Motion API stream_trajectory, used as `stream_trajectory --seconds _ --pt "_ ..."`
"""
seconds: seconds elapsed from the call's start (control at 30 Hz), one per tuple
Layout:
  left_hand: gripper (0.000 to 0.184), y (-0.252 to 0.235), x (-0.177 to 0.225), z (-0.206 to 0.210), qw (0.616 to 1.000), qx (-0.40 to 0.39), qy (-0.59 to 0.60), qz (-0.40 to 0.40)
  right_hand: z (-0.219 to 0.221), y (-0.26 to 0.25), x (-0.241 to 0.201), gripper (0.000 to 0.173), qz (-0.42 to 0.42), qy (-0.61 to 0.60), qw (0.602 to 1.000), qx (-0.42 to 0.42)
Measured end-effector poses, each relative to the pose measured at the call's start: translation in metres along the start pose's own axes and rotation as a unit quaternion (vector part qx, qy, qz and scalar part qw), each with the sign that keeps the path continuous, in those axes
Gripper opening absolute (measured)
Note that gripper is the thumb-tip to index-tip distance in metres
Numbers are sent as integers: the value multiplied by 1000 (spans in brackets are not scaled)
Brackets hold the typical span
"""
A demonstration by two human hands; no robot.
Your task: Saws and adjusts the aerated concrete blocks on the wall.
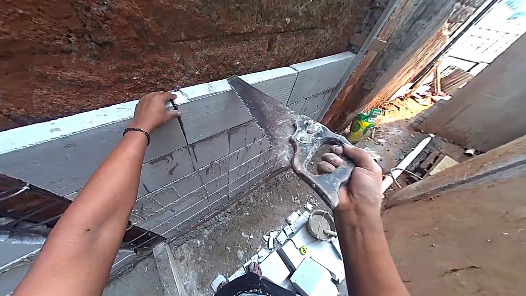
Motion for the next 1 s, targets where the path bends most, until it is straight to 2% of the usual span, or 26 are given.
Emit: stream_trajectory --seconds 0.2,0.33,0.47,0.57,0.6,0.67,0.7,0.73,0.8,0.83,0.9,0.93,1.0 --pt "52 -3 -2 -1 1000 8 -6 2 5 20 7 21 33 62 997 36" --pt "53 2 1 2 1000 -9 -3 -1 22 14 30 11 47 64 997 25" --pt "52 -3 -1 -2 1000 1 0 -5 9 25 33 21 80 56 994 43" --pt "53 1 -4 4 1000 -10 -5 -4 8 14 48 18 92 46 994 46" --pt "53 0 -2 2 1000 -8 -4 -2 9 15 46 17 70 77 994 17" --pt "53 0 -1 0 1000 -2 -3 1 8 34 28 11 -65 202 971 -105" --pt "52 0 0 0 1000 1 1 2 10 51 15 27 -164 287 925 -187" --pt "52 -1 1 -1 1000 6 5 3 15 72 4 39 -278 384 839 -268" --pt "53 1 -1 -1 1000 11 9 6 26 112 3 43 -485 531 589 -368" --pt "54 2 -1 -1 1000 11 8 7 30 123 9 42 -539 553 499 -393" --pt "57 2 0 -2 1000 9 5 -4 42 132 19 40 -586 579 384 -417" --pt "58 2 0 -2 1000 8 3 -14 47 132 24 39 -593 591 346 -423" --pt "61 2 -1 -2 999 21 3 -30 51 134 36 38 -593 607 303 -434"
Point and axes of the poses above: each hand's wrist, its own y-axis away from the middle knuckle, its own z-axis out of the palm, x = y × z, the point moved 9 cm from there along -y, towards the middle knuckle, and after that the axes turned 5 degrees about x, right-handed, at the moved point
